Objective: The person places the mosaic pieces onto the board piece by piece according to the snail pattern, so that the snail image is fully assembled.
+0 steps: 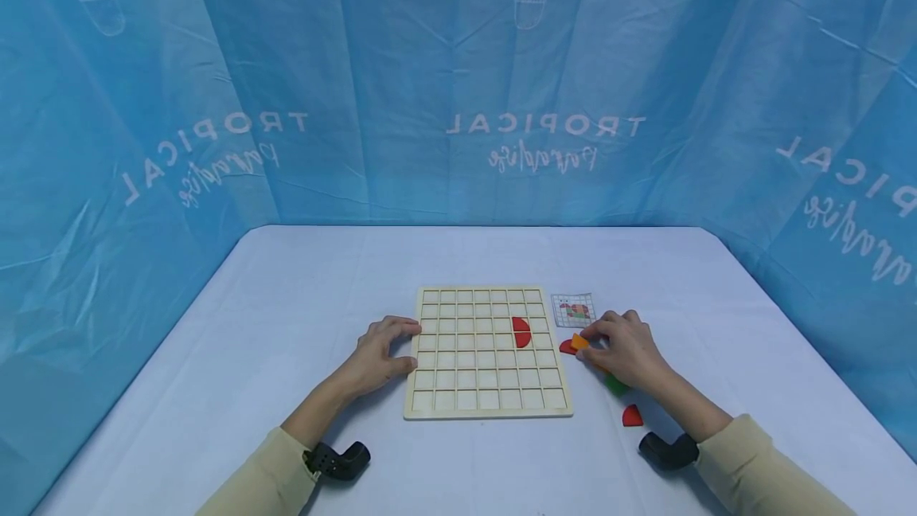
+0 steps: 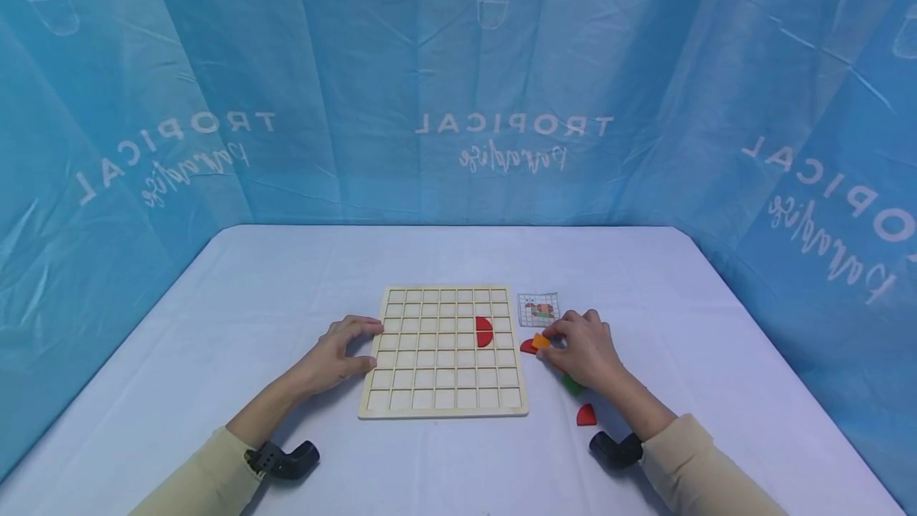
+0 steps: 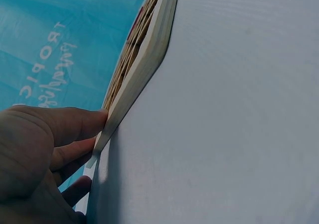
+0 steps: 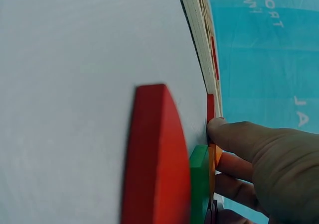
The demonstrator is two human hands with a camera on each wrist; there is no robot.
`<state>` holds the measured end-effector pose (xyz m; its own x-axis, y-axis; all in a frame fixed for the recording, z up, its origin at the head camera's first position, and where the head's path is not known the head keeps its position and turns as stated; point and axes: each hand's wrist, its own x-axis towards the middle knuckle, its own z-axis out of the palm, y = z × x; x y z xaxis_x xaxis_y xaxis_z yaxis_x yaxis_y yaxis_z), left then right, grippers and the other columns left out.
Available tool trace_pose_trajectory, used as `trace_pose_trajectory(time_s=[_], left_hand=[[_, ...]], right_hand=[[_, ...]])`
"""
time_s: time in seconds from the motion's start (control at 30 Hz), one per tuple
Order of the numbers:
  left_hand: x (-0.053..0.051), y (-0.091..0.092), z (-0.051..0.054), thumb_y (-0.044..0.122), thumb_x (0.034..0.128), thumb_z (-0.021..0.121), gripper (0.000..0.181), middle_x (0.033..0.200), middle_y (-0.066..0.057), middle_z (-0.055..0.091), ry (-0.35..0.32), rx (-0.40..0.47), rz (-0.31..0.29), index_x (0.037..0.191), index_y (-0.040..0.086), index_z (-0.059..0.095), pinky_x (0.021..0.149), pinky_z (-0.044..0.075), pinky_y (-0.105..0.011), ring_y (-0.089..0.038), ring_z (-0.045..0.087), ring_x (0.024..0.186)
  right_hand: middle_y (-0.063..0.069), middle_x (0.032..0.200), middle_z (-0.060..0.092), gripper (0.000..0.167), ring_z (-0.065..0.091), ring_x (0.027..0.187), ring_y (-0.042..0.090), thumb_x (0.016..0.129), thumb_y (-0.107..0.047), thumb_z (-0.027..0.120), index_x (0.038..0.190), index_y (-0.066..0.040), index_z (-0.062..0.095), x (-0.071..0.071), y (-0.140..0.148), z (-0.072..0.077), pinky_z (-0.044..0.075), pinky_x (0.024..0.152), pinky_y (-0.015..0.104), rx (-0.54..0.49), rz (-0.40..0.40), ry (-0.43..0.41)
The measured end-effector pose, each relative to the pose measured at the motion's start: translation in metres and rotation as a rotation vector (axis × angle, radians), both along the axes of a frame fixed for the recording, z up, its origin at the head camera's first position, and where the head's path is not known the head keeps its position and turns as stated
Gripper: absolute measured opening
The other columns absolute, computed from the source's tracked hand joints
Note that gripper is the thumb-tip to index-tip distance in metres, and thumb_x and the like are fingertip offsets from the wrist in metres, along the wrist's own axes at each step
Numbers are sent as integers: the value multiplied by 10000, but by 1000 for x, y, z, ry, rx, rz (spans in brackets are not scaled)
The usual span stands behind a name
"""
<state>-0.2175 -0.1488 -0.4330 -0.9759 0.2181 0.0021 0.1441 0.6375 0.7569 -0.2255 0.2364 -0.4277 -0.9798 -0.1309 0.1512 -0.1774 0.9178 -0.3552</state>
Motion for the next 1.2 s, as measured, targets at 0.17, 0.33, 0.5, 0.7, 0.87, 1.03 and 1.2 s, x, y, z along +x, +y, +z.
trace_pose_trajectory(time_s=[0.17, 0.33, 0.5, 0.7, 0.87, 1.03, 1.2], left_hand=[[0, 0, 0, 104, 780, 703, 473, 1389, -27, 471, -4, 0, 0, 1239, 120, 588, 1110, 204, -572, -289, 283, 1368], [0, 0, -1, 105, 780, 700, 476, 1387, -24, 470, 2, -15, 6, 1242, 127, 587, 1100, 219, -582, -294, 284, 1366], [0, -1, 0, 110, 785, 698, 474, 1389, -31, 467, -6, -7, 0, 1244, 118, 584, 1106, 211, -574, -296, 279, 1367], [1, -1, 0, 113, 790, 696, 473, 1385, -43, 465, -5, 0, -12, 1248, 106, 581, 1095, 215, -568, -297, 291, 1350], [1, 0, 1, 116, 791, 696, 471, 1385, -35, 467, -7, 2, -5, 1248, 112, 582, 1100, 214, -571, -288, 291, 1352], [0, 1, 0, 113, 786, 700, 469, 1378, -33, 476, -1, -1, 1, 1242, 113, 587, 1101, 221, -564, -279, 305, 1344], [0, 0, 0, 111, 783, 705, 469, 1373, -35, 481, 1, 6, -5, 1237, 106, 589, 1110, 198, -554, -274, 309, 1343]], right_hand=[[68, 981, 635, 346, 441, 910, 224, 716, -289, 803, 1010, -119, 738, 0, -1, 3, 354, 701, 334, -15, 7, 8], [41, 962, 631, 327, 439, 912, 213, 733, -299, 791, 1010, -134, 733, -1, -8, 10, 353, 710, 323, -28, 36, 44], [31, 985, 631, 299, 437, 944, 215, 761, -271, 762, 1036, -159, 724, -6, -20, 18, 371, 708, 305, -78, 59, 16], [19, 985, 637, 283, 444, 947, 213, 769, -234, 745, 1042, -163, 720, -14, -44, 27, 379, 743, 303, -143, 106, -12], [16, 994, 633, 286, 449, 937, 211, 776, -225, 740, 1052, -154, 715, -20, -64, 32, 380, 721, 299, -173, 151, -28], [-3, 1000, 626, 284, 444, 938, 189, 775, -249, 746, 1048, -177, 717, -31, -81, 34, 386, 708, 294, -165, 168, -62], [-11, 991, 623, 263, 450, 927, 186, 781, -253, 733, 1037, -191, 724, -42, -91, 33, 395, 680, 300, -125, 178, -100]])
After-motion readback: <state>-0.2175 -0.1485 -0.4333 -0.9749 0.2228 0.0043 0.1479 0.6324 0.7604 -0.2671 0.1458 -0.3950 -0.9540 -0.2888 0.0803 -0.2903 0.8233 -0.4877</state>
